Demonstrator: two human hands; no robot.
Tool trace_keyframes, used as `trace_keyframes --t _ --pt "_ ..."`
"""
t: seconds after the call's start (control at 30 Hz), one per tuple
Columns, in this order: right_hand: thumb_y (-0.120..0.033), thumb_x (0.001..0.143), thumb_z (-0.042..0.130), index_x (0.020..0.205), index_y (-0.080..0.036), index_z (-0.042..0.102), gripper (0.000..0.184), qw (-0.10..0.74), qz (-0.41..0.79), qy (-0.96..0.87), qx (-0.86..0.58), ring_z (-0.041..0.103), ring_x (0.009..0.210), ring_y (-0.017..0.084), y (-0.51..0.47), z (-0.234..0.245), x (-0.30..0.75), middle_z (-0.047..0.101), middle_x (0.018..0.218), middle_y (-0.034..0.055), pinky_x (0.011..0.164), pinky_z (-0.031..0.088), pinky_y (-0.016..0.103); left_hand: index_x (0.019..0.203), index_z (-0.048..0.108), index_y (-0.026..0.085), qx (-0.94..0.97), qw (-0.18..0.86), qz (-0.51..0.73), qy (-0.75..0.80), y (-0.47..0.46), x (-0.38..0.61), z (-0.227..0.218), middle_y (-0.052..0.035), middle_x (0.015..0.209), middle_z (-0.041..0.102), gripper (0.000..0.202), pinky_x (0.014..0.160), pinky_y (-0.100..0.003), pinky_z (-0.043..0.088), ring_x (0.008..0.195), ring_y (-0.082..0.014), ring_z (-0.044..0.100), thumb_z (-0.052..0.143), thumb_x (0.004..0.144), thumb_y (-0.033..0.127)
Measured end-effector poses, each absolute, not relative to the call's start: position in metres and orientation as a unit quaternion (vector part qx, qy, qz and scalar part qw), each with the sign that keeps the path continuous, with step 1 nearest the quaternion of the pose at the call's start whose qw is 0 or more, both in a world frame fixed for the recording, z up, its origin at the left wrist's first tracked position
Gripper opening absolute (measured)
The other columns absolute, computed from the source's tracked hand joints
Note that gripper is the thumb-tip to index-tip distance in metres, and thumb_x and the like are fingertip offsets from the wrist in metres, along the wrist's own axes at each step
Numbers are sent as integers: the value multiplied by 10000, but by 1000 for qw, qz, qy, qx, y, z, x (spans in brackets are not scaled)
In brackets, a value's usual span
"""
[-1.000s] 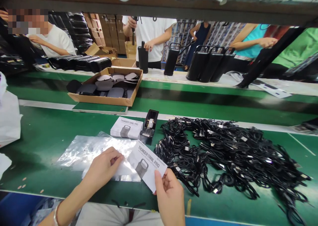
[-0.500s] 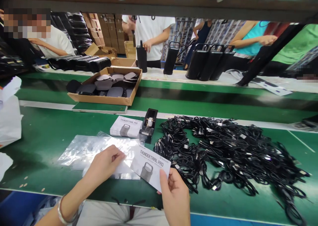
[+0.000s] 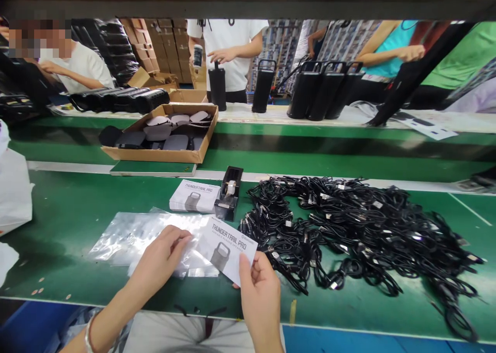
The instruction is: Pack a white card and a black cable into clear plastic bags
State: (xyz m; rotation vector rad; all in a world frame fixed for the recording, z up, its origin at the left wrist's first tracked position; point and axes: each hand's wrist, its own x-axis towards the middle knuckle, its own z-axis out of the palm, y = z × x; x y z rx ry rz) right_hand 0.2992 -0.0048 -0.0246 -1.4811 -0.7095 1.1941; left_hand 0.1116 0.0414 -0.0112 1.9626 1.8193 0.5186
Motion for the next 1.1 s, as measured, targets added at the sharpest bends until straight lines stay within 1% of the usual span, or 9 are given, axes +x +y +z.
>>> trace_keyframes --t 0.07,0.17,0.33,0.5,0.67,0.83,0.9,1.03,1.1 --pt "-508 656 628 835 -157 587 396 530 490 -295 -626 612 585 195 -8 -25 302 687 788 92 397 462 237 812 567 213 692 201 181 670 43 111 -13 -14 859 537 158 602 -292 430 621 -149 548 477 789 341" --pt "-489 669 626 858 -154 595 386 542 468 -288 -636 609 578 186 -12 -25 306 688 762 78 395 449 228 692 599 209 687 213 150 678 50 109 -12 -2 785 554 125 606 -291 414 620 -158 547 562 721 325" --pt "-482 668 632 881 -154 585 394 542 471 -291 -633 600 569 177 -16 -23 307 686 753 71 398 451 225 588 575 205 697 229 142 664 57 103 -8 7 687 560 215 592 -278 392 639 -163 551 500 763 304" --pt "-496 670 623 832 -158 581 377 543 488 -295 -617 602 573 182 -12 -22 302 685 764 80 398 462 233 610 562 201 714 221 151 647 52 101 -8 -8 725 550 284 592 -276 390 655 -158 546 391 824 277" --pt "-509 693 590 800 -166 563 360 537 491 -320 -607 600 581 181 -6 -27 291 679 774 83 431 476 243 651 579 205 722 217 159 638 46 104 -7 -10 753 552 303 623 -278 402 689 -162 557 354 844 269" --pt "-496 735 537 760 -172 560 325 494 445 -380 -644 533 507 141 -9 -37 286 634 629 40 463 462 238 612 562 204 716 213 157 646 43 107 -4 3 713 535 329 579 -273 397 616 -146 537 354 850 296" --pt "-502 730 534 715 -173 555 330 461 465 -390 -647 505 465 134 -15 -39 287 600 564 19 410 439 230 677 572 208 709 217 167 650 40 107 -7 2 730 529 317 583 -280 407 605 -143 531 340 861 321" --pt "-496 708 544 723 -153 571 344 412 532 -379 -636 443 350 104 -30 -38 291 532 460 -18 302 352 197 1014 510 217 689 244 224 644 33 105 -16 -19 895 531 240 643 -285 456 670 -142 554 367 861 334" --pt "-464 701 554 775 -135 586 338 391 565 -368 -627 393 285 79 -31 -36 293 502 410 -39 272 297 173 986 506 215 693 253 234 634 29 105 -20 -18 891 521 204 646 -276 467 678 -140 555 393 853 319"
